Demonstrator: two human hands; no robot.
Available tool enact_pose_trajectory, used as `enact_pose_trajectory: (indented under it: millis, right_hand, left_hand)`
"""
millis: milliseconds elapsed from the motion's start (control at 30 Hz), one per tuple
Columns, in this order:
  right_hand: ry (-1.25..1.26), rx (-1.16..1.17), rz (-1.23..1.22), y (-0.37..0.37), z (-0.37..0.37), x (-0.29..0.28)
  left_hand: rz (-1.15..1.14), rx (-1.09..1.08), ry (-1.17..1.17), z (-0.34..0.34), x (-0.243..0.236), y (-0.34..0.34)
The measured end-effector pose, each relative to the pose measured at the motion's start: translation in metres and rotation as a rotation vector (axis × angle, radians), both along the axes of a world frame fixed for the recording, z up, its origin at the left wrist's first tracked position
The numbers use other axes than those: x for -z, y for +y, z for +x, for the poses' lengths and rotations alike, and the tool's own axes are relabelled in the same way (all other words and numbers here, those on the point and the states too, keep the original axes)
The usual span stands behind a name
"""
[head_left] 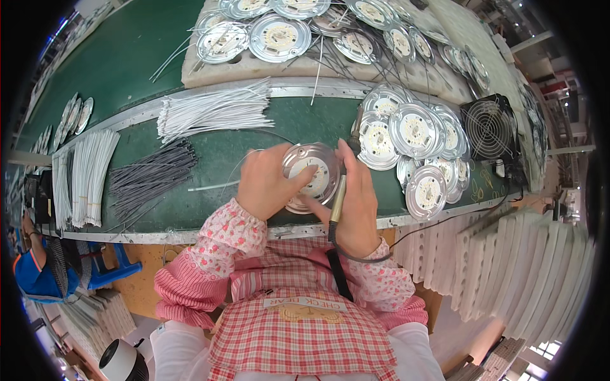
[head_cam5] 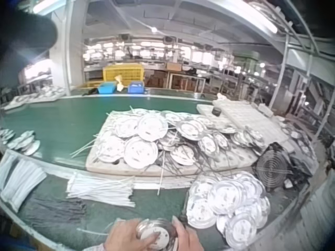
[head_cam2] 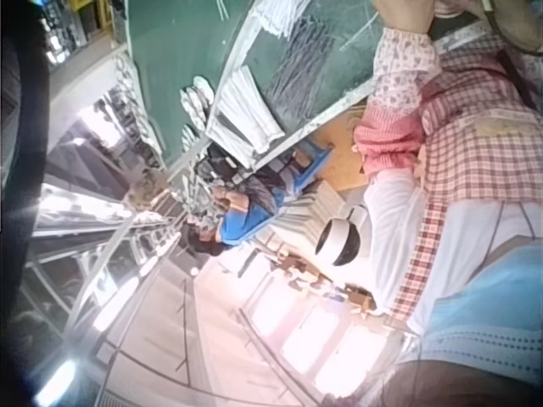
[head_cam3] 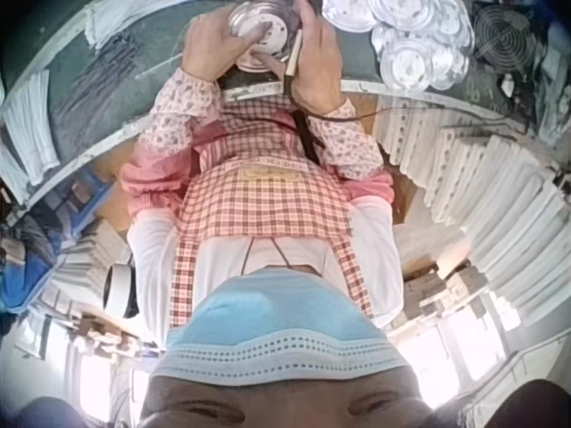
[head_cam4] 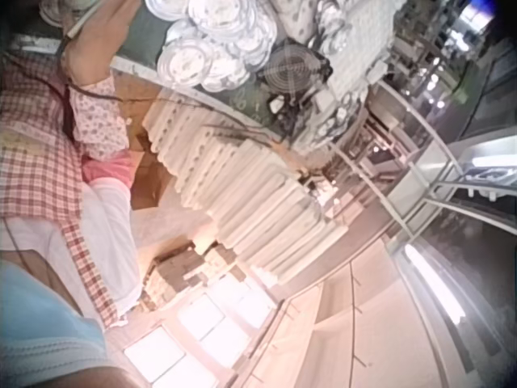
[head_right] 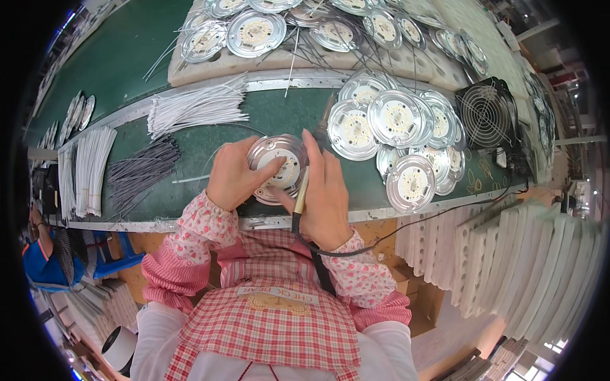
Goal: The person arranges bundles of wires and circular LED panels on the workbench, then solders wires onto the circular LED panels one by one using a soldering iron and solder wire.
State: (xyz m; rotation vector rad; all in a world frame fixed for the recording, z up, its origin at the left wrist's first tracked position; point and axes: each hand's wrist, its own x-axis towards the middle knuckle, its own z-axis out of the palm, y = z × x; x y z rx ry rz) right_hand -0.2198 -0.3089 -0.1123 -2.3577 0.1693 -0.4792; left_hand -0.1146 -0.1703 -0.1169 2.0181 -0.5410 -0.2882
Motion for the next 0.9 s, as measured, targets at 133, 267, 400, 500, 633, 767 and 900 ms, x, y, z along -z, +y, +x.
enact_pose_trajectory:
  millis: [133, 267, 400, 500, 633, 767, 900]
  right_hand:
    - [-0.014, 0.042, -0.232, -0.002, -0.004, 0.002]
    - [-0.146, 0.018, -0.296, -0.014, -0.013, 0.007]
    - [-0.135, -0.143, 0.07, -0.03, -0.033, -0.008]
    - [-0.11, -0.11, 0.267, -0.037, -0.04, -0.013]
    - [-0.058, -0.223, 0.301, -0.051, -0.039, -0.012]
    - [-0.053, -0.381, 0.208, -0.056, -0.028, -0.015]
    - [-0.022, -0.315, 0.289, -0.054, -0.031, -0.016]
  left_hand:
    - [0.132, -0.004, -0.607, -0.002, -0.01, 0.003]
    - [-0.034, 0.23, -0.205, -0.002, 0.009, 0.024]
    - [-0.03, 0.356, -0.194, 0.007, 0.0, 0.031]
    - [0.028, 0.424, -0.251, 0.009, -0.005, 0.028]
    - [0.1, 0.436, -0.382, 0.006, -0.005, 0.022]
    - [0.163, 0.386, -0.489, 0.002, -0.002, 0.016]
    - [0.239, 0.348, -0.555, -0.002, -0.001, 0.009]
